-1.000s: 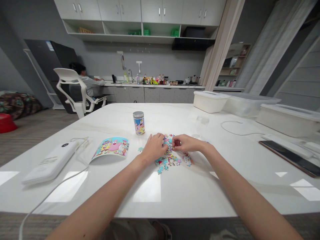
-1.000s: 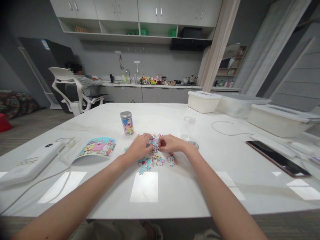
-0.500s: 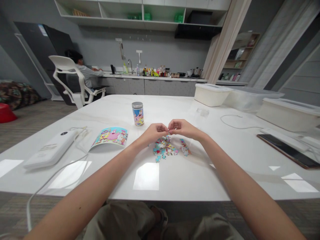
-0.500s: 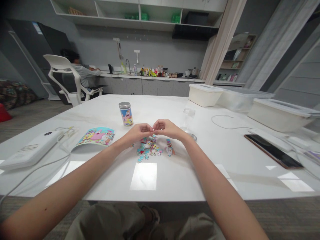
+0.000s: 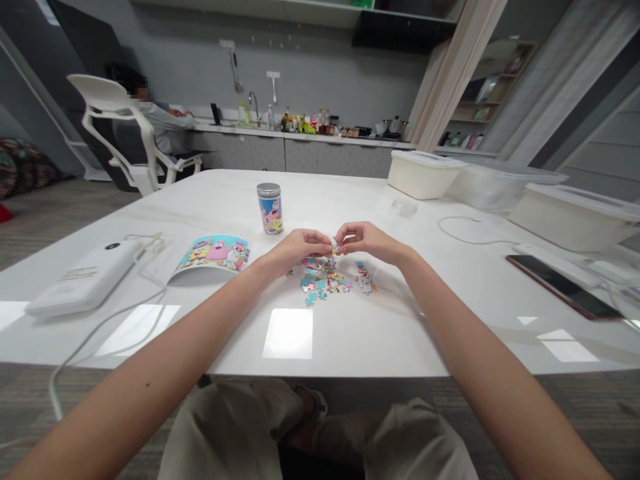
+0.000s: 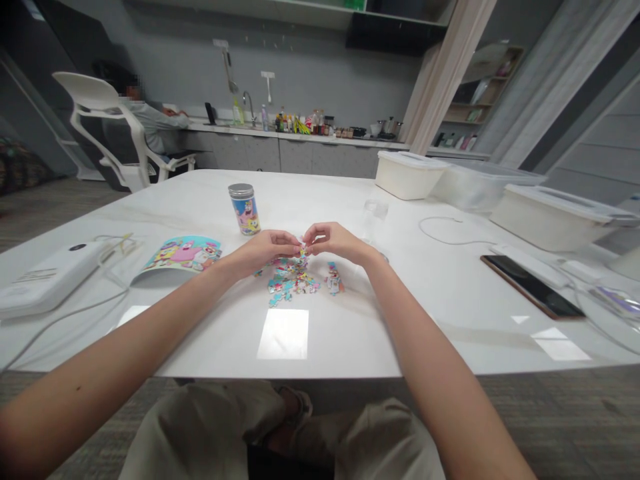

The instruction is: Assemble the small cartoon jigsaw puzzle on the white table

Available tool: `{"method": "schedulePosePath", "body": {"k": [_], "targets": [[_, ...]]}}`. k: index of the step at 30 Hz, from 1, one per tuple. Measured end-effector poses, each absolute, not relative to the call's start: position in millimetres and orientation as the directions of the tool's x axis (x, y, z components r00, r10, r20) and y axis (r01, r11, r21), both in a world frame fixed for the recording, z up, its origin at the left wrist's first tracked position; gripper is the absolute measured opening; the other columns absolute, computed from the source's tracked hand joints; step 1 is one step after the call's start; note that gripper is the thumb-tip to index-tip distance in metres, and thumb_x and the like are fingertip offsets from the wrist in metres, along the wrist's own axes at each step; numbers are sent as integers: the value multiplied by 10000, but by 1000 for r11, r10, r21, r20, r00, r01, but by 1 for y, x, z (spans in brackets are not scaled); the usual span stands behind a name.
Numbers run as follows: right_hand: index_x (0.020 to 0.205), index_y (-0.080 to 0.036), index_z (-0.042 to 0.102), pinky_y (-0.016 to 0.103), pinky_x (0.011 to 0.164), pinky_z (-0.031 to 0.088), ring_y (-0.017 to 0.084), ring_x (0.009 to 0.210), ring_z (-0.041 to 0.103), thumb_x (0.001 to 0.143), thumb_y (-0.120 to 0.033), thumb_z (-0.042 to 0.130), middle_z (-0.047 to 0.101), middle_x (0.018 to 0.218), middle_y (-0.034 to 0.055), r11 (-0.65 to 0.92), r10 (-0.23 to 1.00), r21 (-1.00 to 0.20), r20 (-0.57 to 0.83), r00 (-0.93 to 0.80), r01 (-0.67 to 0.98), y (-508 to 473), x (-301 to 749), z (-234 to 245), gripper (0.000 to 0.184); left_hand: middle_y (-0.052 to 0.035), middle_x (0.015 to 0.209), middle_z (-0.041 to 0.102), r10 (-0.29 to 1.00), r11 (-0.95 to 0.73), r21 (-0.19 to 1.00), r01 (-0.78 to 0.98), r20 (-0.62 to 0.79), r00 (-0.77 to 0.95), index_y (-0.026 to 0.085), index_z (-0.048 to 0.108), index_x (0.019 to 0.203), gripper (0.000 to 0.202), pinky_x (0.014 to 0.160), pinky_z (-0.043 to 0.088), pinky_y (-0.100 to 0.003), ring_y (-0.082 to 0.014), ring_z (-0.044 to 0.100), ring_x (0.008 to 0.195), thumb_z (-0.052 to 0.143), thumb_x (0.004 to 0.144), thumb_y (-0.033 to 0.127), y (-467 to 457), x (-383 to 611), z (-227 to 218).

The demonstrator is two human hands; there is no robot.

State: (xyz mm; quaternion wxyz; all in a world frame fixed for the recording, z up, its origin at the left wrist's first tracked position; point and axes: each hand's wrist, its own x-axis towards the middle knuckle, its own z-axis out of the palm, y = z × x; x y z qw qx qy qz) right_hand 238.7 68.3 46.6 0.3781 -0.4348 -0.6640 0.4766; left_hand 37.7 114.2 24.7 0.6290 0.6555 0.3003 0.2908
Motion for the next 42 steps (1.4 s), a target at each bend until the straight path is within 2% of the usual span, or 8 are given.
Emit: {"method": "schedulePosePath", "body": {"k": [14, 24, 31, 35, 42], "targets": [[729, -172, 619, 299, 771, 514, 144, 785, 654, 621, -202, 801, 668, 771, 7, 125, 916, -967, 27, -401, 222, 69, 243, 43, 213, -44, 722, 701, 762, 8, 999, 38, -30, 647, 144, 686, 743, 129, 556, 384, -218, -101, 606, 628, 775, 659, 184, 115, 37, 24], [741, -176, 627, 288, 759, 500, 127, 762, 632, 634, -229, 808, 668, 788, 2, 134, 906, -965, 27, -422, 226, 69, 244, 43, 216, -15, 690, 683, 748, 13, 999, 32, -31, 663, 148, 684, 728, 114, 627, 417, -214, -91, 587, 650, 779, 671, 176, 116, 36, 23], [781, -170, 616, 267, 677, 474, 111, 695, 601, 695, -247, 760, 665, 749, 4, 139, 884, -956, 2, -468, 260, 70, 243, 42, 184, -36, 727, 693, 722, 8, 999, 37, -31, 692, 145, 672, 735, 178, 618, 412, -217, -101, 597, 678, 782, 685, 276, 114, 37, 23], [794, -174, 625, 251, 645, 449, 104, 685, 583, 712, -256, 749, 658, 753, -4, 166, 895, -949, 32, -444, 267, 71, 246, 42, 170, -35, 653, 660, 749, -36, 998, 57, -11, 663, 150, 649, 712, 206, 578, 391, -216, -101, 581, 617, 742, 716, 333, 111, 38, 25], [901, -185, 676, 252, 638, 446, 121, 731, 598, 716, -239, 735, 691, 830, 18, 153, 917, -930, 8, -399, 333, 73, 251, 43, 202, 5, 562, 566, 785, -152, 981, 124, 44, 617, 163, 583, 646, 181, 501, 307, -210, -71, 477, 504, 679, 739, 284, 108, 40, 30]]}}
